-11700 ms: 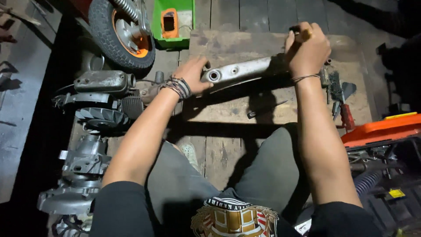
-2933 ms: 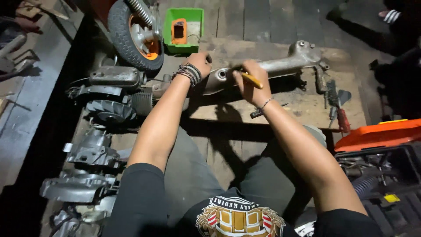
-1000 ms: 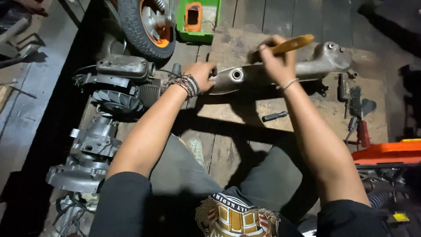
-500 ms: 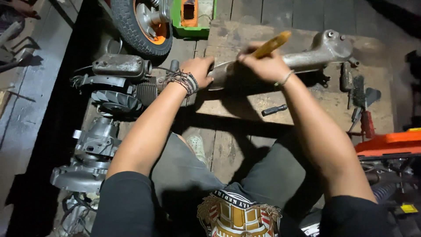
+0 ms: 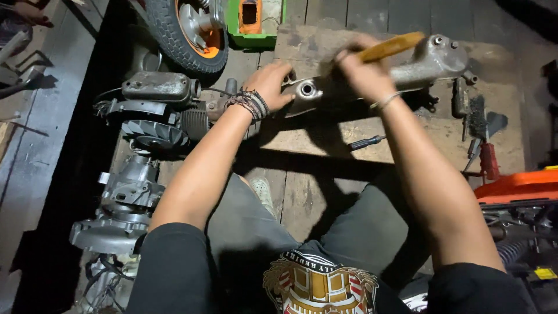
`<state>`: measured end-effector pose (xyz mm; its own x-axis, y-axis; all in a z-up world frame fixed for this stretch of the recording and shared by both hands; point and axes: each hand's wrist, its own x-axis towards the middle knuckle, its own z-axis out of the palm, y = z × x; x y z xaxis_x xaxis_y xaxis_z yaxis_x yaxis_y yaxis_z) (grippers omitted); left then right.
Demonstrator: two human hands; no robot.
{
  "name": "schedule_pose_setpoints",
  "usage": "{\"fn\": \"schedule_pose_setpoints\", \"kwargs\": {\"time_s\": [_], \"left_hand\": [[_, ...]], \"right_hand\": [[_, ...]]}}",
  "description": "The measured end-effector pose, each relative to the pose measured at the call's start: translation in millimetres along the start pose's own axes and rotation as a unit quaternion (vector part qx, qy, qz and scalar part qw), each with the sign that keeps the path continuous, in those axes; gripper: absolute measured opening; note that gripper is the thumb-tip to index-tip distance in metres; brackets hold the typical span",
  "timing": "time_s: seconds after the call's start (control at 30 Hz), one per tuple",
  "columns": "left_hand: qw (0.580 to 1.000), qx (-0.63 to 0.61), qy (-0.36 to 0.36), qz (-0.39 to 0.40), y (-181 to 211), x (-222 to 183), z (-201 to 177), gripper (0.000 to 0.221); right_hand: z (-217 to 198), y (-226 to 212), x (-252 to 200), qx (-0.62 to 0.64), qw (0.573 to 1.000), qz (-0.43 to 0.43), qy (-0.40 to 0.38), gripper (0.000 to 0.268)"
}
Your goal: Brushing and cleaning a metal motorcycle component using a small tool to remove debris.
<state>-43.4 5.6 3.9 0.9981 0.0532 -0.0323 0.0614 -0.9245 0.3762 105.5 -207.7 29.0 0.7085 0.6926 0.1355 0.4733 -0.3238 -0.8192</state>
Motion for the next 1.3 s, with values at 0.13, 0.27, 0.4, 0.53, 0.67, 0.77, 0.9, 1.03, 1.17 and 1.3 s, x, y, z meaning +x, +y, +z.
{"fn": "schedule_pose_setpoints", "kwargs": {"time_s": [0.13,0.27,0.4,0.53,0.67,0.77,0.9,1.03,1.17,1.3], "left_hand": [[1.000,-0.002,-0.006,-0.024,-11,7,16,0.041],[1.000,-0.009,0.001,-0.013,-12,9,21,0.053],[1.000,-0.006,0.007,-0.003,-19,9,26,0.060],[1.000,0.005,0.009,-0.005,-16,4,25,0.062],[0.999,-0.010,-0.021,-0.029,-18,9,32,0.068],[0.998,-0.020,-0.035,-0.042,-7,12,17,0.082],[0.998,-0.062,-0.009,-0.021,20,14,-6,0.087],[0.992,-0.120,0.017,0.038,19,45,26,0.062],[0.981,-0.113,0.102,0.123,41,67,28,0.047],[0.980,-0.114,0.104,0.129,60,88,42,0.052]], "right_hand": [[10,-29,-16,0.001,0.989,0.023,-0.148,0.012],[16,-7,-3,0.008,0.998,-0.019,-0.051,0.012],[30,-30,-6,-0.008,0.981,0.147,-0.123,0.074],[20,-20,-4,-0.022,0.989,-0.146,-0.026,0.020],[25,-9,-15,-0.049,0.990,-0.119,-0.065,0.009],[3,-14,-14,-0.004,0.995,-0.079,-0.057,0.013],[-43,15,-14,-0.074,0.988,-0.073,0.119,0.027],[-21,13,-29,-0.143,0.984,-0.106,0.022,0.019],[-23,17,-31,0.002,0.997,-0.046,-0.058,0.012],[-89,24,-34,-0.065,0.977,0.203,0.013,0.018]]}}
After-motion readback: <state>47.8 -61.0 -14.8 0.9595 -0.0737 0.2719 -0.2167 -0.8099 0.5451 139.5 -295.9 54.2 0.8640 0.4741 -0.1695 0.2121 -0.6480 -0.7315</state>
